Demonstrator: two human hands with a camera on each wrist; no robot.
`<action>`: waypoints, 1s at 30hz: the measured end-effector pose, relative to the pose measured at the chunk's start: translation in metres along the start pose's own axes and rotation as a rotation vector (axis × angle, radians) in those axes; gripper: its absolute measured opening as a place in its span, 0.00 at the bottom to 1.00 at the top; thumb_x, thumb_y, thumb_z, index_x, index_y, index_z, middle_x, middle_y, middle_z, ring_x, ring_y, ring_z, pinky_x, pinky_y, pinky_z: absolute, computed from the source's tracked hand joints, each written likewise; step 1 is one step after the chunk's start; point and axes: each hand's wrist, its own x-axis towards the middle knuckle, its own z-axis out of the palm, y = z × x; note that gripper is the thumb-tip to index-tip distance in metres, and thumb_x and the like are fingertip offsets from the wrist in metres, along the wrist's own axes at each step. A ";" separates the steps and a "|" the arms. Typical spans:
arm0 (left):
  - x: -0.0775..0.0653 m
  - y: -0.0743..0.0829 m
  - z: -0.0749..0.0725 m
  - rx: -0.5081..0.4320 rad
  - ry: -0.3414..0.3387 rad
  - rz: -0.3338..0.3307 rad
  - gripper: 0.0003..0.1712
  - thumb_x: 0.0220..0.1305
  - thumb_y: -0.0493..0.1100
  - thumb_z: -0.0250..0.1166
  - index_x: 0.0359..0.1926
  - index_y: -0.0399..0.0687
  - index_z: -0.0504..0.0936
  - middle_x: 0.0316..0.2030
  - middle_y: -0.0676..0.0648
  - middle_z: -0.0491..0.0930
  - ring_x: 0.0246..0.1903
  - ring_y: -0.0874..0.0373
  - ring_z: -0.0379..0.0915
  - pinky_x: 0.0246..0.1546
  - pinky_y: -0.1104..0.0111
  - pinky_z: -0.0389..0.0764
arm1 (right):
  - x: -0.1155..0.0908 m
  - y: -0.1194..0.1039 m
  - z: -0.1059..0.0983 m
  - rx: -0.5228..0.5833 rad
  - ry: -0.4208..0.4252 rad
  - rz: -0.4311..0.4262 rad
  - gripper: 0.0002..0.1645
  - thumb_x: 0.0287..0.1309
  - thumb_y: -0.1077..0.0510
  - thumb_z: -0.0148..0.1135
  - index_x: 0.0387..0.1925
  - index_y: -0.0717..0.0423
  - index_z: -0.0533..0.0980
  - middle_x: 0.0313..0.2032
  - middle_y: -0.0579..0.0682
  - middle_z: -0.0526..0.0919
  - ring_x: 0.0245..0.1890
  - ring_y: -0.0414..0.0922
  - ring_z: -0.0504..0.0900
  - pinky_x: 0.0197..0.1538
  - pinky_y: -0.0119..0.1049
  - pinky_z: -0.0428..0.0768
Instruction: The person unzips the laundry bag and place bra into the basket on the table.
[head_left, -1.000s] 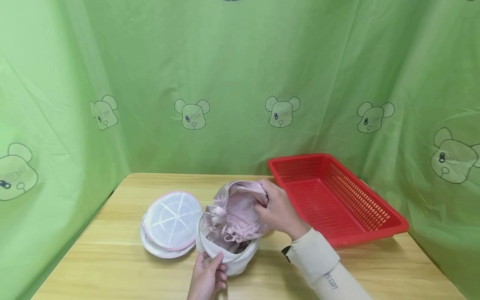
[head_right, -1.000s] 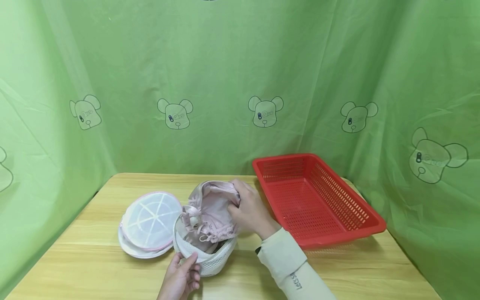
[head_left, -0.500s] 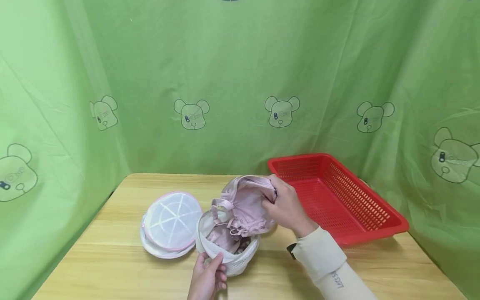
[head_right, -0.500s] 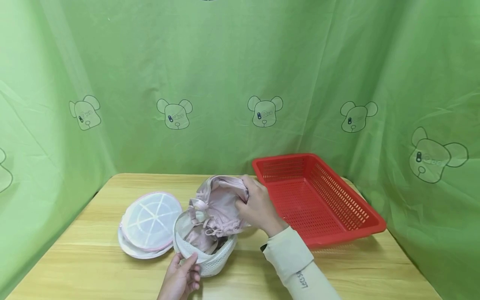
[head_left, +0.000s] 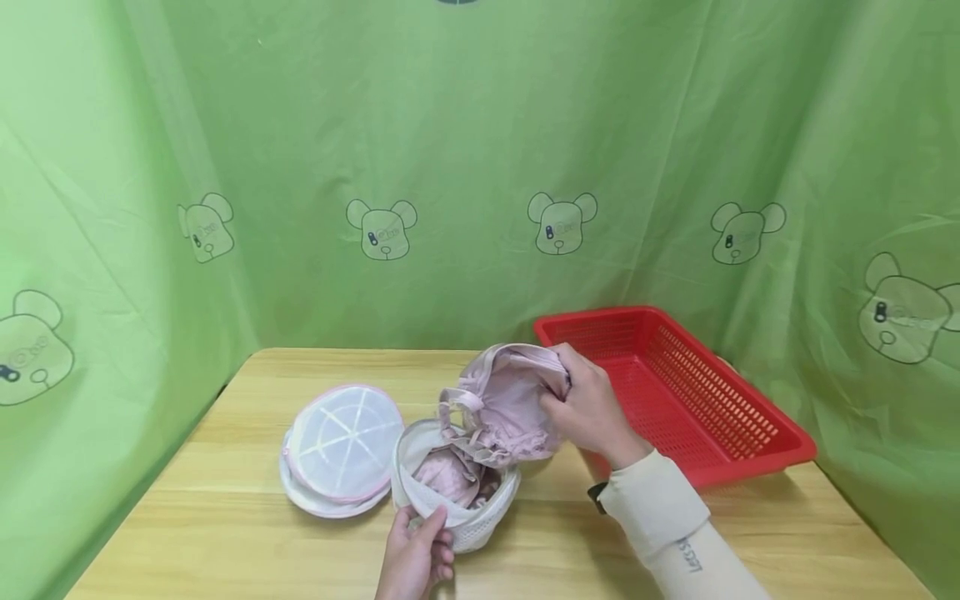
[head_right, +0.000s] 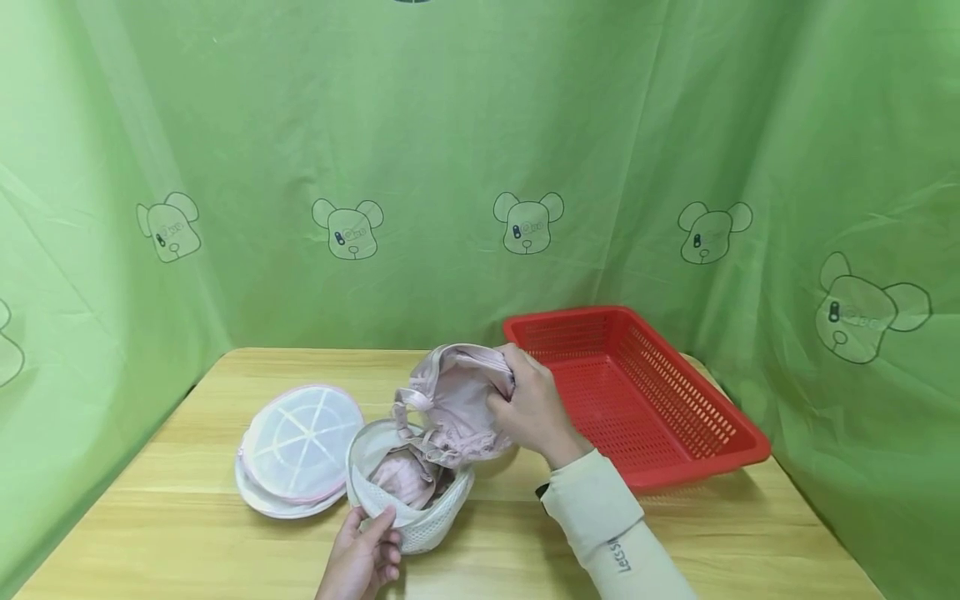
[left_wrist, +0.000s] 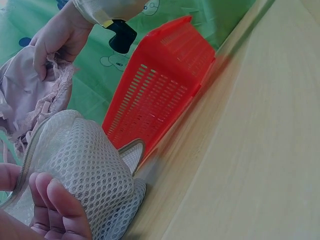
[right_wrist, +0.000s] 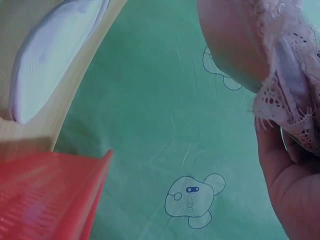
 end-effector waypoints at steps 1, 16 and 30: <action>0.000 0.000 0.000 0.001 0.001 0.001 0.20 0.71 0.43 0.57 0.52 0.38 0.57 0.22 0.53 0.73 0.16 0.66 0.68 0.16 0.77 0.72 | 0.000 0.000 -0.001 -0.002 0.000 0.000 0.20 0.37 0.71 0.66 0.35 0.55 0.72 0.26 0.48 0.72 0.27 0.47 0.70 0.28 0.40 0.70; 0.000 0.000 -0.001 -0.004 -0.004 0.002 0.21 0.71 0.43 0.57 0.52 0.38 0.57 0.22 0.53 0.74 0.17 0.66 0.68 0.16 0.77 0.73 | 0.001 0.013 -0.017 -0.080 0.035 0.054 0.17 0.39 0.71 0.64 0.34 0.55 0.71 0.26 0.50 0.73 0.27 0.48 0.70 0.29 0.41 0.69; -0.001 0.000 0.000 -0.010 -0.004 0.000 0.21 0.71 0.43 0.57 0.52 0.39 0.56 0.22 0.53 0.74 0.16 0.66 0.68 0.16 0.77 0.72 | -0.004 0.025 -0.033 -0.108 0.071 0.108 0.19 0.38 0.73 0.63 0.35 0.56 0.73 0.26 0.51 0.75 0.27 0.49 0.70 0.28 0.42 0.68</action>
